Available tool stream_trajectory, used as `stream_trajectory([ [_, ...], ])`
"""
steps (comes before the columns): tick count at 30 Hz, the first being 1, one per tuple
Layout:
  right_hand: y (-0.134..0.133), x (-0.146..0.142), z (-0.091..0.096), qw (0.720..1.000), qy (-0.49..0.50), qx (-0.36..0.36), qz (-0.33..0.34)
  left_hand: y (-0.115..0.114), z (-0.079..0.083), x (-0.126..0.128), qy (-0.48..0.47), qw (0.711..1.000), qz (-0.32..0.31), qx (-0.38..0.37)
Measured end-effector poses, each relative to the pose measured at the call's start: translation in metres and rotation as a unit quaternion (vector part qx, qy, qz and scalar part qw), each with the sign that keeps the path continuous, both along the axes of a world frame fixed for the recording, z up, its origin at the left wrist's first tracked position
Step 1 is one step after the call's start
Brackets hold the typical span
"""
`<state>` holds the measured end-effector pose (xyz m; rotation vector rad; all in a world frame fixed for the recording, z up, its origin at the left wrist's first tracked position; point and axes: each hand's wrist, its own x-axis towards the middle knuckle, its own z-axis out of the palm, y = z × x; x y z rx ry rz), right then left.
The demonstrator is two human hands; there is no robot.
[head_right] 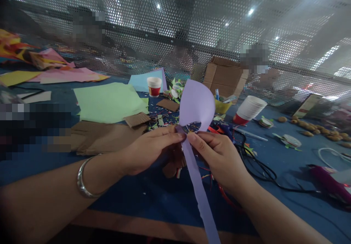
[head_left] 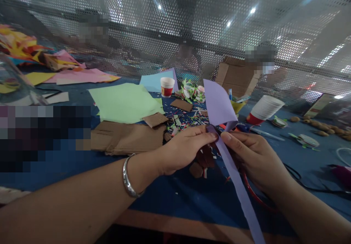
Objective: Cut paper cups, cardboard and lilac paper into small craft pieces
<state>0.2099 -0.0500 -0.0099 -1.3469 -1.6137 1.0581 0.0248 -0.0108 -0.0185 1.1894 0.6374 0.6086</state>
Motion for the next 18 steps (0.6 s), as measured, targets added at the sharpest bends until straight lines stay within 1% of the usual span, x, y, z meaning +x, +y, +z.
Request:
stream_trajectory([
  [7,0.000,0.000,-0.002,1.000,-0.008,0.014,-0.006,0.001,0.000,0.001,0.005,1.000,0.009,-0.004],
  [11,0.000,-0.001,-0.004,0.999,0.038,-0.002,-0.031,0.001,0.001,0.002,0.001,1.000,0.013,0.021],
  [13,0.000,-0.001,-0.005,0.996,0.077,-0.005,-0.044,0.002,0.003,0.000,0.014,0.998,0.023,0.050],
  [15,0.000,0.000,-0.005,0.993,0.108,0.004,-0.056,0.005,0.008,-0.005,0.048,0.992,0.051,0.107],
  [16,0.000,0.000,-0.004,0.991,0.117,0.013,-0.062,0.008,0.010,-0.009,0.075,0.985,0.070,0.142],
  [18,0.000,0.000,-0.003,0.989,0.125,0.033,-0.072,0.018,0.015,-0.018,0.152,0.959,0.113,0.210],
])
